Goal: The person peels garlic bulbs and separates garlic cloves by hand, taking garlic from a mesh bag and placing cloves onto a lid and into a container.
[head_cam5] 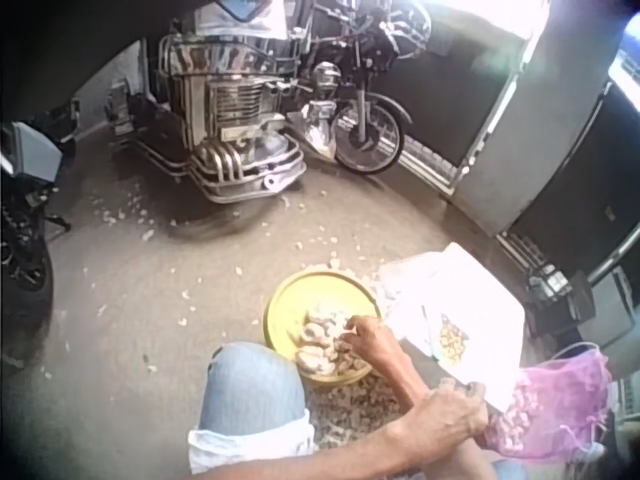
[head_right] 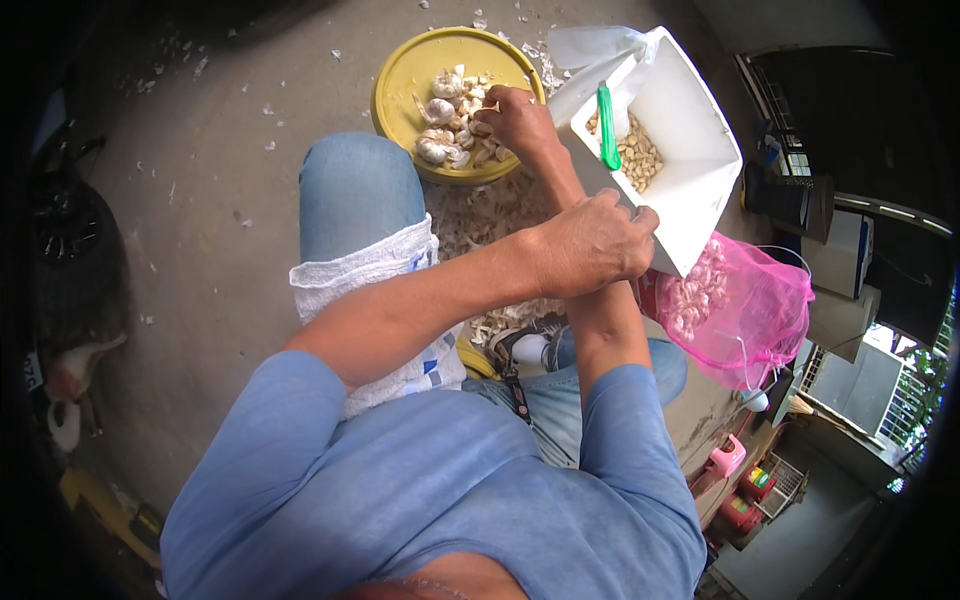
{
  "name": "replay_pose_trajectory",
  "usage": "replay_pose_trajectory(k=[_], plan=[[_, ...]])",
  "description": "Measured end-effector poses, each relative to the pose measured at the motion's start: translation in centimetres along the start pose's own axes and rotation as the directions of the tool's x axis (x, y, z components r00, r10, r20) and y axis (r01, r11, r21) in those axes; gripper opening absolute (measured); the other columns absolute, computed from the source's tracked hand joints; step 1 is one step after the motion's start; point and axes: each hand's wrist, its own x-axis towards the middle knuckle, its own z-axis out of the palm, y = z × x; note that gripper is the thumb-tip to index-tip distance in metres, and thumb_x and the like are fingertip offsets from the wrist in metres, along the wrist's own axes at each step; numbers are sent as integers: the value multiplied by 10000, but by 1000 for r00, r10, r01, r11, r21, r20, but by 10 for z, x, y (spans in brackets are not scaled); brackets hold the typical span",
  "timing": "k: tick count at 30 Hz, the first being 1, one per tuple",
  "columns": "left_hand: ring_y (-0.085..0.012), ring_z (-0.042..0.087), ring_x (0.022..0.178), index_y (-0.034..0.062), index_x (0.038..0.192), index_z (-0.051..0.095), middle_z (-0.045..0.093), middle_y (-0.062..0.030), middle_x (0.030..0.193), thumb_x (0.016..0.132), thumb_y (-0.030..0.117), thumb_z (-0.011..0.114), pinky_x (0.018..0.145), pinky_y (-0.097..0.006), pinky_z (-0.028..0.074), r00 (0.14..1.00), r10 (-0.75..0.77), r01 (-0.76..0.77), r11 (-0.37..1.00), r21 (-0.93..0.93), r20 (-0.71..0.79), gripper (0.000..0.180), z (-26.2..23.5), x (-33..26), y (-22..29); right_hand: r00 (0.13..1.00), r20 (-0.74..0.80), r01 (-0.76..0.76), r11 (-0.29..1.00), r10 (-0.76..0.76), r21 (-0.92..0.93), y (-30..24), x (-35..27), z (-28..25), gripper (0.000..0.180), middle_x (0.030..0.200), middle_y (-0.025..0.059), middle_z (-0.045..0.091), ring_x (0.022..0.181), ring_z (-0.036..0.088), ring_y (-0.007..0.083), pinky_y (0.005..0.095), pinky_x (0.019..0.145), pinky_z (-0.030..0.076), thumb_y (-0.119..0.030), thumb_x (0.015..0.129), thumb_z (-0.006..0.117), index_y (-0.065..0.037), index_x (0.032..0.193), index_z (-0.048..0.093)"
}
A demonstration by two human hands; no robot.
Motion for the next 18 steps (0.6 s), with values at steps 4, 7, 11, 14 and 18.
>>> replay_pose_trajectory(k=[4, 7, 11, 14, 18], plan=[[-213, 721, 755, 64, 778, 724, 646, -98, 883, 778, 156, 662, 654, -361, 537, 1000, -9, 9, 1000, 29, -8, 111, 1, -1, -2, 994, -60, 71, 942, -96, -329, -18, 2, 8, 304, 1022, 178, 724, 911, 705, 348, 454, 802, 546, -369, 956, 665, -106, 1091, 736], [-211, 718, 741, 66, 775, 725, 650, -99, 880, 765, 155, 677, 646, -361, 537, 1000, 9, -9, 1000, 26, -21, 102, -3, -2, -4, 984, -97, 130, 975, -149, -178, -31, 4, 26, 348, 1040, 176, 716, 940, 694, 377, 471, 809, 547, -424, 962, 649, -123, 1117, 728], [-210, 719, 730, 57, 778, 725, 653, -95, 851, 752, 151, 692, 644, -366, 535, 1000, -14, 14, 1000, -4, 7, 103, -4, 2, -5, 979, 6, 202, 961, -205, -186, -41, 10, 47, 276, 1037, 192, 711, 958, 691, 387, 484, 817, 537, -325, 948, 638, -87, 1085, 658], [-220, 716, 721, 52, 784, 723, 656, -96, 838, 753, 149, 693, 658, -375, 538, 999, -30, 30, 999, -19, 24, 106, -1, 2, -9, 980, 21, 199, 968, -199, -153, -49, 12, 49, 271, 1034, 200, 713, 964, 688, 394, 499, 810, 534, -305, 932, 642, -75, 1076, 634], [-241, 712, 727, 55, 776, 710, 660, -107, 837, 762, 139, 680, 684, -383, 539, 999, -33, 33, 997, -64, -7, 90, 1, 2, -13, 969, -163, 194, 980, -185, 41, -41, 2, 43, 330, 961, 188, 726, 877, 717, 359, 493, 742, 553, -348, 910, 715, -55, 1057, 677]])
